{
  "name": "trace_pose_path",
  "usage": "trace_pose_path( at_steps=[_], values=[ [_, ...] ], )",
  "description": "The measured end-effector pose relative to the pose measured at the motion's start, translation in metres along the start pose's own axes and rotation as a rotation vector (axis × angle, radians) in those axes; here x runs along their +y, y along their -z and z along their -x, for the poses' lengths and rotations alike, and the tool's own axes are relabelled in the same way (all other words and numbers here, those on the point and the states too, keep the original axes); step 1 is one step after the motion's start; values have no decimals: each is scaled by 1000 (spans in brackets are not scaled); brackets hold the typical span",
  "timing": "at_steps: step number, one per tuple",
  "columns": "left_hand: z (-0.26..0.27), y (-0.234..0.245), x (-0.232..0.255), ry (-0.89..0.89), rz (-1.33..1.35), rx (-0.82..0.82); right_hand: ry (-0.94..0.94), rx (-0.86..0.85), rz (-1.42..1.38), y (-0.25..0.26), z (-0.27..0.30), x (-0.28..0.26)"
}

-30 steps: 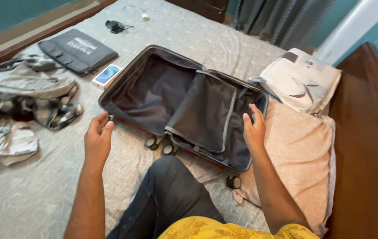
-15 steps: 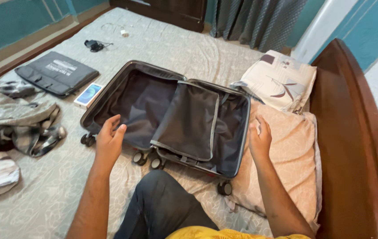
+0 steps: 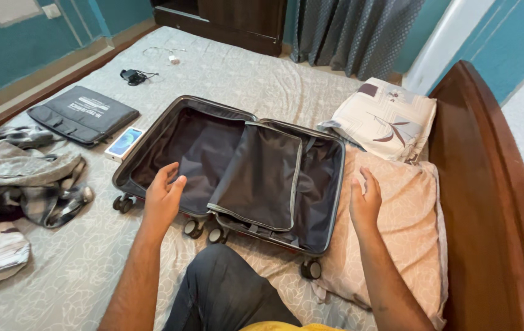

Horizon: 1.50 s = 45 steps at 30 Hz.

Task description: The person picks up a white sleeveless top from a bed, spreads it out, and folds it into a small rectangle before placing it into an open suitcase.

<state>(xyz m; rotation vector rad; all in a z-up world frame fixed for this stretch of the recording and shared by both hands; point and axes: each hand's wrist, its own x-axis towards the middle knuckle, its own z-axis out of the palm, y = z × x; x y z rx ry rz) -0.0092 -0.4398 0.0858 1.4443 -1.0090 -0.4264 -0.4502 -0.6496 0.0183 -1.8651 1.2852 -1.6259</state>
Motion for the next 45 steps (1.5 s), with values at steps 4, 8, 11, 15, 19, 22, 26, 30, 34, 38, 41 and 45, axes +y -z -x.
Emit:
trace_pose_path(
  at_steps=[4,8,11,15,19,22,26,30,34,38,41,45],
  values=[
    [2,4,-3,7,-23,18,-1,-6,14,-5,3,3],
    [4,14,-6,-23,-48,44,7,-27,-21,-13,6,5],
    [8,24,-8,-22,-43,60,-9,-44,-30,-22,7,2],
    [15,40,-8,-25,-77,97,-73,-84,-78,-37,10,-12],
    [31,58,-6,-34,-137,145,16,-166,-116,-54,13,-30],
    [43,73,-5,-12,-171,178,52,-222,-123,-71,19,-45],
    [57,96,-9,-41,-238,237,41,-317,-166,-97,27,-70],
    [74,121,-8,-61,-395,343,58,-383,-246,-126,35,-99],
    [89,143,-5,-15,-373,381,144,-452,-293,-152,43,-125],
    [107,163,-6,12,-403,440,168,-508,-298,-170,57,-147],
    [125,181,-7,36,-398,471,181,-537,-315,-183,67,-162],
    [156,205,-11,38,-501,473,153,-585,-372,-196,86,-181]
  ],
)
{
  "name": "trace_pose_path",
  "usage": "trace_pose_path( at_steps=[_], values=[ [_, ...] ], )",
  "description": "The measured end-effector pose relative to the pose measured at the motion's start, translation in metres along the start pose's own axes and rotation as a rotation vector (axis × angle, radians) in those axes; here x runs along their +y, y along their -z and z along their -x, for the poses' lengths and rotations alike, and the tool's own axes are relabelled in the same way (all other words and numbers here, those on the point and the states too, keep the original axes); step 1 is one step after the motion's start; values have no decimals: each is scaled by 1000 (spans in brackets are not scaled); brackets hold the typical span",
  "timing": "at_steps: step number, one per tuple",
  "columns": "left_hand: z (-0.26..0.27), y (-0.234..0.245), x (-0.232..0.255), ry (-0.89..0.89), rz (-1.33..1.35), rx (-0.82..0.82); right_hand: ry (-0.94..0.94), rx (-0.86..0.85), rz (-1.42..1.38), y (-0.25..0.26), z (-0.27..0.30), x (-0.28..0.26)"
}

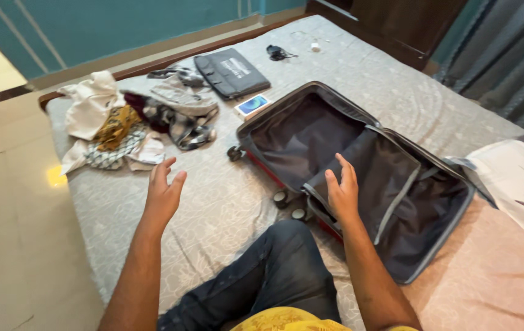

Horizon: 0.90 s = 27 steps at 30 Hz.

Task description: The person picks up a white sleeveless top from a bed, spreads it out, and folds it into a small rectangle before placing it into an open suitcase.

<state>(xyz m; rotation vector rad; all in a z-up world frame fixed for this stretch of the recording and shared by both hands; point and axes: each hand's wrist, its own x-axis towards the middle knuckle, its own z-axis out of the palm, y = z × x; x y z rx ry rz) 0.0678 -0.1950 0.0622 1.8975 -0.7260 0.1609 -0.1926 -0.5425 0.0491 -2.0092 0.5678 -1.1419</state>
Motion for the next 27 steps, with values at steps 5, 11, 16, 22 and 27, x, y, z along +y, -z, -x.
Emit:
trace_pose_path(
  at_steps=[5,11,16,22,27],
  values=[
    [18,37,-14,51,-45,68,7,-48,-16,-29,3,-12],
    [34,76,-27,131,15,193,27,-75,-52,-64,2,-17],
    [43,107,-49,171,-54,284,67,-116,-41,-89,-4,-24],
    [48,141,-62,195,-25,358,96,-146,-72,-116,-9,-34],
    [54,154,-74,197,-167,341,228,-227,-76,-148,-21,-51]
  ],
)
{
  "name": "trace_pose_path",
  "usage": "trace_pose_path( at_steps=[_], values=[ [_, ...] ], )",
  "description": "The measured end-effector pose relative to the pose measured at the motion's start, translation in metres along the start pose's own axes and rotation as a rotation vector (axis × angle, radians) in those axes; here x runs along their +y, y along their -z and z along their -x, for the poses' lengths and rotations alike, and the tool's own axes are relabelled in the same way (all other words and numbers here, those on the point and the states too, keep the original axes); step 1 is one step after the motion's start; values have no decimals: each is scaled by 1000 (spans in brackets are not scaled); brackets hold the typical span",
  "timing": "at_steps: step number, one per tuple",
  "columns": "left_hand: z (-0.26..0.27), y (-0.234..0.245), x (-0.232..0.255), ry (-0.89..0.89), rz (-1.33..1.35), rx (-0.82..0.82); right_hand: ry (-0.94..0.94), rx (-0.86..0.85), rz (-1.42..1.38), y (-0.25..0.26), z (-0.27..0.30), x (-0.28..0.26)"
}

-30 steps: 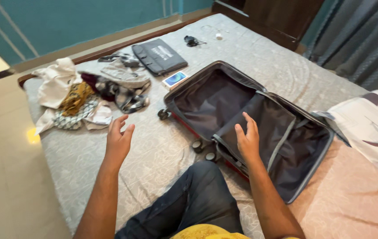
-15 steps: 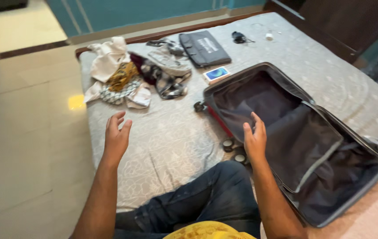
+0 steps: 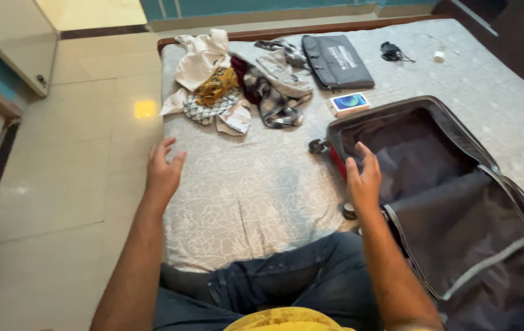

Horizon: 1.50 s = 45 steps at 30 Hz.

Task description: The person picks up a white sleeveless top from a bed, spreads it out, and folds it into a small rectangle before placing it into an open suitcase.

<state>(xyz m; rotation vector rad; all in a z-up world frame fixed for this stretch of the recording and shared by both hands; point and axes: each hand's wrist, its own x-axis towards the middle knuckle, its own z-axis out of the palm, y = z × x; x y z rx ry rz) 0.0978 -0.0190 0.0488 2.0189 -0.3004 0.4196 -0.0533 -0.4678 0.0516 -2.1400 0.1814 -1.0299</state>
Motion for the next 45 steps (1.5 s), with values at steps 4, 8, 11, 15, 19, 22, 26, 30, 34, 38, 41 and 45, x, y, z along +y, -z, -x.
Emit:
trace_pose_path(
  at_steps=[4,8,11,15,19,22,26,30,34,38,41,45],
  values=[
    [-4,0,-22,-52,-42,-10,101,-64,-21,-27,-25,-13],
    [-16,-5,-47,-97,-85,0,166,-156,-46,-69,-40,-20],
    [-29,-16,-68,-102,-102,-3,244,-203,-67,-113,-51,-11],
    [-50,-31,-106,-54,-317,29,286,-237,-54,-187,-61,14],
    [-94,-49,-145,-86,-391,71,229,-237,-1,-280,-71,40],
    [-142,-70,-174,-108,-426,83,205,-282,68,-349,-91,61],
    [-214,-97,-215,-162,-399,87,250,-284,76,-435,-133,73],
    [-267,-144,-254,-283,-312,54,236,-317,92,-487,-175,81],
    [-292,-185,-275,-243,-344,-39,287,-376,80,-505,-194,80],
    [-306,-203,-274,-185,-342,-130,282,-426,98,-515,-210,75],
    [-317,-204,-270,-172,-371,-203,260,-473,109,-522,-220,74],
    [-330,-202,-264,-152,-454,-321,223,-523,150,-535,-232,73]
  ],
)
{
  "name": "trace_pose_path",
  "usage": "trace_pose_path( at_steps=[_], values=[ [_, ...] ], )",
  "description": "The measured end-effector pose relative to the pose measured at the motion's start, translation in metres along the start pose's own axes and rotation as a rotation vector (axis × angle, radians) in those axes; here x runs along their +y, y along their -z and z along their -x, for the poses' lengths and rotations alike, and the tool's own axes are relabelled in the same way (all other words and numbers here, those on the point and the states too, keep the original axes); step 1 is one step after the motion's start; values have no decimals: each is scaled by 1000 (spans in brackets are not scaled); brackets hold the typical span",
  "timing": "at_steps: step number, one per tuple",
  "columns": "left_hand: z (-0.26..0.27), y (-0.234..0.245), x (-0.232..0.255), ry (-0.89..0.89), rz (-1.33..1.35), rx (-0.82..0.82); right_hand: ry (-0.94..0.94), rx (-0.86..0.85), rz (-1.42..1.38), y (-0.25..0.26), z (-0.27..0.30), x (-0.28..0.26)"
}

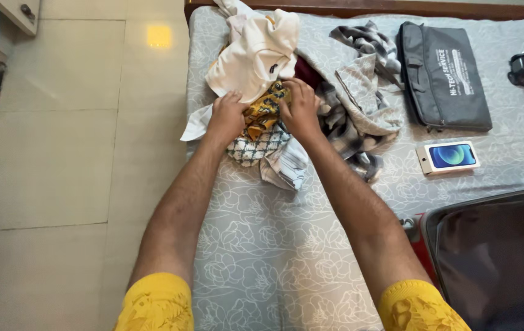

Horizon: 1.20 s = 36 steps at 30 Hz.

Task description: The person picks up a white sleeveless top from a bed, spreads it out, and folds it into a small rectangle before placing it into an open suitcase.

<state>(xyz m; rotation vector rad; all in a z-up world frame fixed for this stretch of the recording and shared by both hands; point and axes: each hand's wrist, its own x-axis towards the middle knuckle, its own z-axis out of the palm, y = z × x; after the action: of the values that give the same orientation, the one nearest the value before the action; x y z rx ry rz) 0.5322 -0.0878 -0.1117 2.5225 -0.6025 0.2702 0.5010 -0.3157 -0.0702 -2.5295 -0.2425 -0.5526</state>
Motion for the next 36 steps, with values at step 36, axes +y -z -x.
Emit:
trace_pose_path(
  at_steps=[36],
  values=[
    [24,180,162,-470,266,579,-67,93,154,89,12,-75]
  ],
)
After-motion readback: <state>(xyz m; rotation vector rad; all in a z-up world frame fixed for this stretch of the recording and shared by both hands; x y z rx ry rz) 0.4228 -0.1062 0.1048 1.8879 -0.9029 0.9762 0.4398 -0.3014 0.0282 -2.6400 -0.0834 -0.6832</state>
